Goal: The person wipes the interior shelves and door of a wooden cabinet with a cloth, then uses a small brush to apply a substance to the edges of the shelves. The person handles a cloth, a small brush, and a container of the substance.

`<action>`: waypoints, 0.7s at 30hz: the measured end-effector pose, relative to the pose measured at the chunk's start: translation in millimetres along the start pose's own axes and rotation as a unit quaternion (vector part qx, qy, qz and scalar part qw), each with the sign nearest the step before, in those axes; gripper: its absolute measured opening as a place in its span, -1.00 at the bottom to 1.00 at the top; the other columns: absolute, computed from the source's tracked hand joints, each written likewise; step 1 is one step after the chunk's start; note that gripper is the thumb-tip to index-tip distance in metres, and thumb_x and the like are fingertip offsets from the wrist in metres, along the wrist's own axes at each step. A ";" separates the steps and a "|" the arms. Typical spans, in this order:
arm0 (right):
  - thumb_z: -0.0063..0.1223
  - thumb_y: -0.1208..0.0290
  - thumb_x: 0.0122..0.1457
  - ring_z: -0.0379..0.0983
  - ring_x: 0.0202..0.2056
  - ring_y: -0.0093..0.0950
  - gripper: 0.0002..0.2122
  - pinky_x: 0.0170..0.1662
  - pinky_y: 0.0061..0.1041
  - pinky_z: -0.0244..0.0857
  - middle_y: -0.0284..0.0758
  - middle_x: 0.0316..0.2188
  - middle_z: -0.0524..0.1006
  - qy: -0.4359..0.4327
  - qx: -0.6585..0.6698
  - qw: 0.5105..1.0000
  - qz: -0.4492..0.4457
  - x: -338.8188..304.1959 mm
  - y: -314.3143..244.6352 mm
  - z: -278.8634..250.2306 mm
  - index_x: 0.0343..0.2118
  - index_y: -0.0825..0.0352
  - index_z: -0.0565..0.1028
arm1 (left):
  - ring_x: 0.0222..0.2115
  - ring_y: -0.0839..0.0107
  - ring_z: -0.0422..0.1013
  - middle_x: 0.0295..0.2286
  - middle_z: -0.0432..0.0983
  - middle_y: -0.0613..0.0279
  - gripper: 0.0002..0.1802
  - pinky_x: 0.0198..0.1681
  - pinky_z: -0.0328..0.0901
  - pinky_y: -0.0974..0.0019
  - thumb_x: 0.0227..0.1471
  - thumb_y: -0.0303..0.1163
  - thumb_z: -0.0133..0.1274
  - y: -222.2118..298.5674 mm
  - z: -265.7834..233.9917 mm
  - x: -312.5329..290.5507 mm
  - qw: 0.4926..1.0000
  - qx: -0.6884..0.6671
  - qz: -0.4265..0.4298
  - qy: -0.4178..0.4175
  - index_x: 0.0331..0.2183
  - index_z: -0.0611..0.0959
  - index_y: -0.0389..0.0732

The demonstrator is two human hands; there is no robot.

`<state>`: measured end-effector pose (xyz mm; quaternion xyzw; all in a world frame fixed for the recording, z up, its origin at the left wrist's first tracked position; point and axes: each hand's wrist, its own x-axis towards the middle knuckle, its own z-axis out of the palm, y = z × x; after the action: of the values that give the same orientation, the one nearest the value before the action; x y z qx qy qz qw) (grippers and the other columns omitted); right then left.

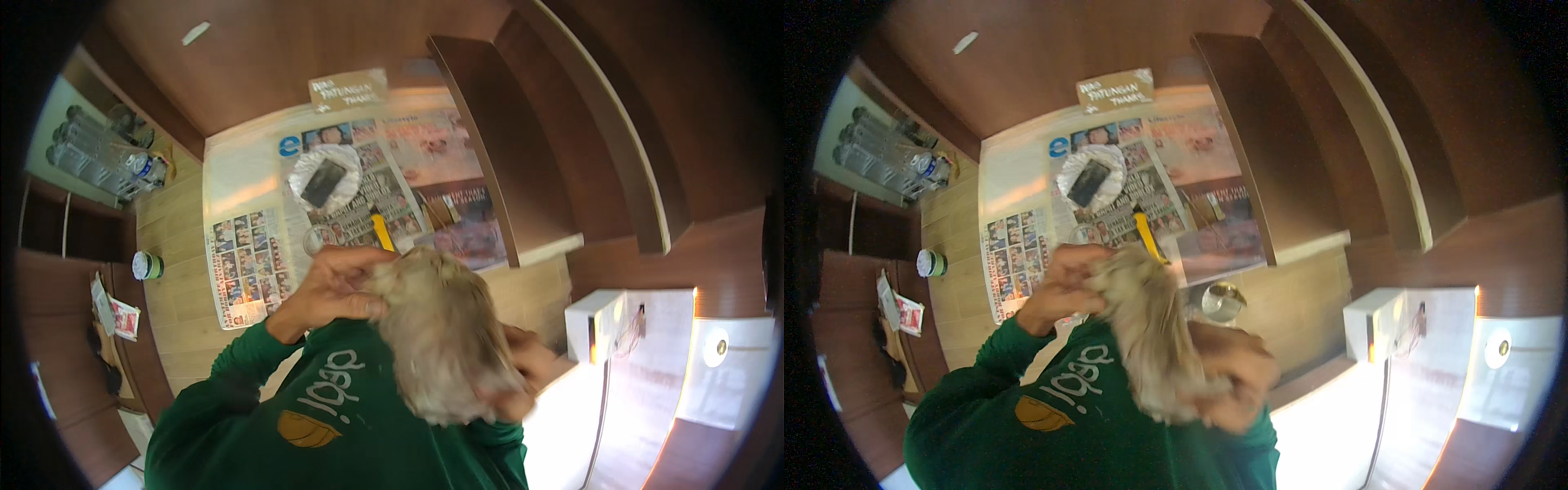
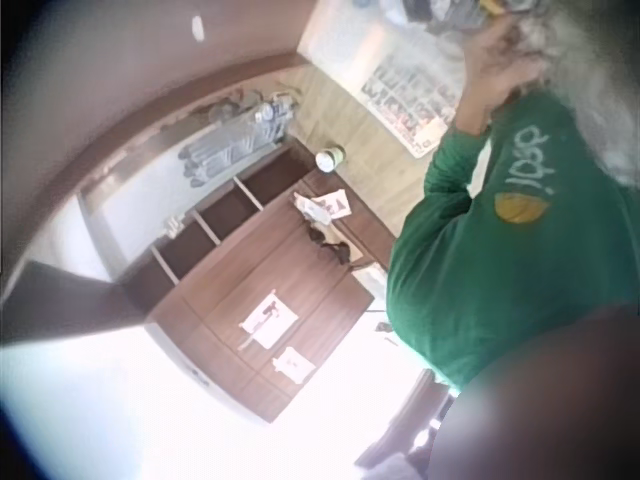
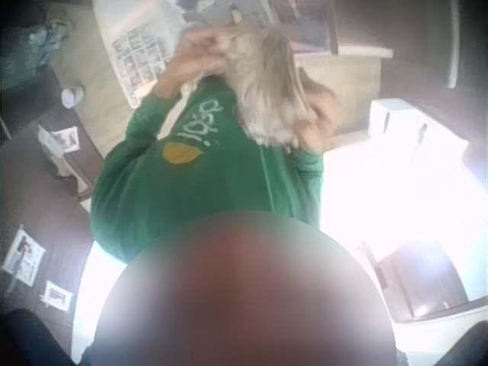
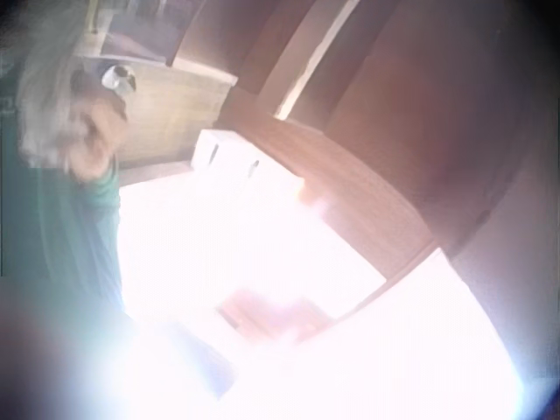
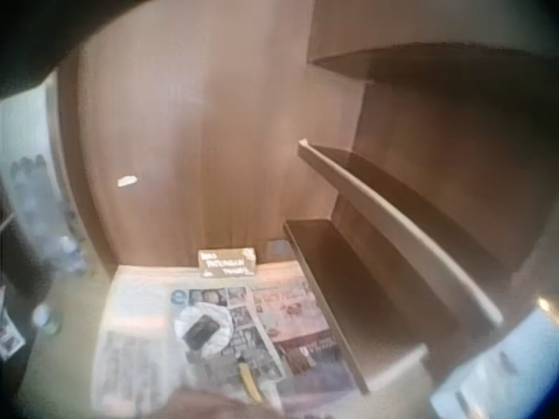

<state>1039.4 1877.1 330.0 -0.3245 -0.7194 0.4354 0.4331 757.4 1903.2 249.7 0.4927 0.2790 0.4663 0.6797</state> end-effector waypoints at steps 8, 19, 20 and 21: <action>0.09 0.40 0.17 0.49 -0.43 -0.47 -0.89 -0.34 -0.51 0.39 -0.29 -0.47 0.54 0.180 0.142 0.956 -0.182 -35.3 -37.5 24.9 -0.41 0.33 0.50 | -0.32 -0.01 0.59 -0.24 0.62 -0.22 -0.61 -0.20 0.48 0.09 -0.11 -0.50 0.33 40.7 46.3 21.5 0.935 -0.064 0.313 -0.154 -0.19 0.68 -0.48; -0.05 0.21 0.38 0.48 0.10 -0.27 -0.53 0.24 -0.22 0.30 -0.15 0.08 0.54 0.332 0.522 0.759 0.202 -34.9 76.5 11.0 0.20 0.46 0.37 | -0.26 0.18 0.56 -0.15 0.64 0.02 -0.53 -0.12 0.42 0.32 -0.12 -0.50 0.35 -45.8 93.0 51.8 0.807 0.484 0.312 0.132 -0.09 0.67 -0.33; -0.05 0.21 0.38 0.48 0.10 -0.26 -0.52 0.23 -0.22 0.30 -0.14 0.09 0.53 0.326 0.532 0.760 0.180 -37.4 78.3 12.3 0.21 0.46 0.35 | -0.23 0.11 0.56 -0.13 0.63 -0.02 -0.53 -0.09 0.42 0.27 -0.13 -0.49 0.36 -46.7 103.6 45.6 0.801 0.506 0.310 0.084 -0.09 0.68 -0.32; -0.05 0.21 0.38 0.48 0.10 -0.25 -0.52 0.23 -0.22 0.31 -0.13 0.10 0.52 0.297 0.566 0.757 0.132 -40.4 77.8 12.0 0.22 0.46 0.34 | -0.21 0.04 0.55 -0.11 0.62 -0.06 -0.52 -0.06 0.42 0.23 -0.14 -0.48 0.36 -44.7 116.0 36.5 0.793 0.527 0.304 0.037 -0.09 0.68 -0.32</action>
<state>1052.2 1870.8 242.7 -0.2245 -0.1271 0.6982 0.6678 885.6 1885.3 252.7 0.8164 0.3423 0.4474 0.1273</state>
